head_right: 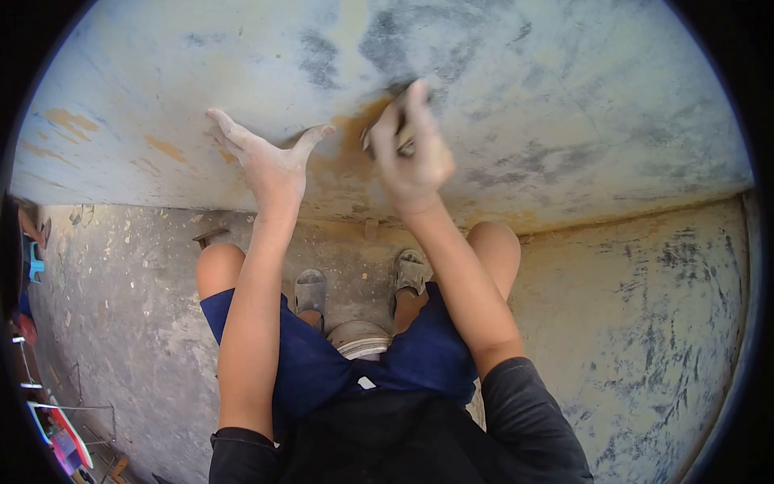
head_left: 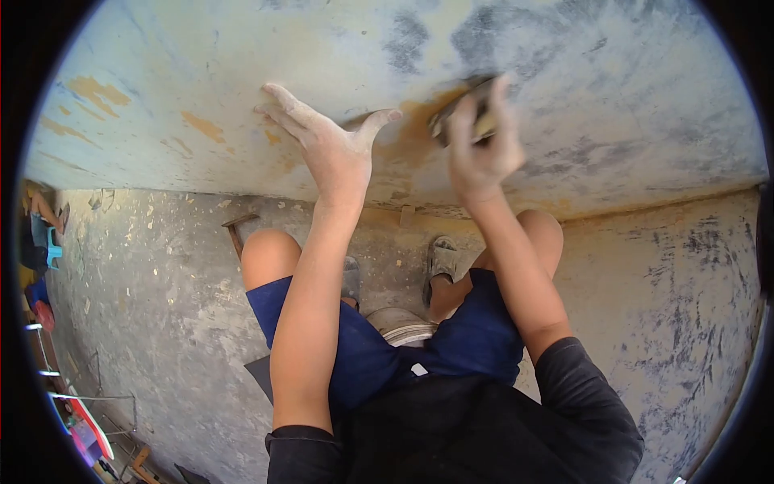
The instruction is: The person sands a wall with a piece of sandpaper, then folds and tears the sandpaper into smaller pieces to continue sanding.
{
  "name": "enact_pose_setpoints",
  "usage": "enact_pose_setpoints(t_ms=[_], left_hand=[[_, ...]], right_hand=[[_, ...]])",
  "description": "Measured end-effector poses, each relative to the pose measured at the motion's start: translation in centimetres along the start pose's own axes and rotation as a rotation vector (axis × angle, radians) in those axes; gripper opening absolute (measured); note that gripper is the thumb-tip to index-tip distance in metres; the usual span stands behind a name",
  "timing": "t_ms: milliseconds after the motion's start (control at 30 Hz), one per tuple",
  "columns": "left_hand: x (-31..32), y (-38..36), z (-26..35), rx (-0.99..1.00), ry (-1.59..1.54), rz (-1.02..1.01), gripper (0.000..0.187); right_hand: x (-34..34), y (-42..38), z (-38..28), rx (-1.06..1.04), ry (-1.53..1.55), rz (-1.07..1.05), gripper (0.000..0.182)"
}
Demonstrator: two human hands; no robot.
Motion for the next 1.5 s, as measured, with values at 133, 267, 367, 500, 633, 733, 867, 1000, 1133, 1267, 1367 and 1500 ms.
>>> enact_pose_setpoints(t_ms=[133, 267, 367, 500, 633, 733, 867, 1000, 1133, 1267, 1367, 1500], left_hand=[[-0.3, -0.1, 0.3, -0.001, -0.038, -0.004, 0.156], [-0.3, 0.4, 0.0, -0.016, -0.002, 0.003, 0.159], [0.0, -0.3, -0.1, 0.009, -0.023, -0.013, 0.159], [0.0, 0.2, -0.2, 0.001, -0.010, -0.001, 0.158], [-0.2, -0.2, 0.0, -0.054, -0.006, -0.031, 0.159], [0.0, 0.2, 0.1, 0.013, -0.005, -0.006, 0.158], [-0.3, 0.2, 0.3, -0.010, 0.002, -0.014, 0.157], [0.0, 0.1, 0.0, 0.026, -0.015, -0.003, 0.155], [-0.3, 0.3, 0.1, 0.012, -0.028, 0.005, 0.154], [-0.3, 0.5, 0.2, 0.012, -0.077, 0.013, 0.155], [-0.3, 0.4, -0.3, 0.013, -0.098, 0.010, 0.156], [-0.2, 0.3, 0.1, 0.019, -0.094, 0.018, 0.154]], right_hand=[[1.6, -3.9, 0.0, -0.079, -0.025, -0.309, 0.051], [0.6, 1.2, -0.8, -0.006, -0.013, 0.066, 0.058], [1.3, -2.2, -0.3, -0.006, -0.004, -0.151, 0.062], [3.2, -5.2, 0.2, -0.102, 0.025, -0.359, 0.060], [0.6, 2.0, -1.0, -0.073, -0.091, -0.040, 0.059], [0.9, -1.9, 0.3, -0.119, -0.032, 0.023, 0.058], [3.3, -4.8, 0.4, -0.108, 0.047, -0.441, 0.060], [0.7, 1.6, -0.5, -0.013, 0.018, 0.062, 0.058], [2.5, -3.5, -0.3, -0.113, -0.117, -0.189, 0.059], [3.4, -2.2, -0.9, -0.076, 0.041, -0.457, 0.069], [1.0, 1.3, -0.8, -0.059, -0.015, -0.032, 0.068], [2.0, -3.9, 0.1, -0.100, -0.037, -0.196, 0.061]])
Point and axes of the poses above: each hand's wrist, its own y-axis towards the middle knuckle, its own x-axis out of the palm, z = x × y, the point moved 4 cm from there along y, towards the middle knuckle, and after that the axes turned 8 degrees about -z, right-handed, at the moved point
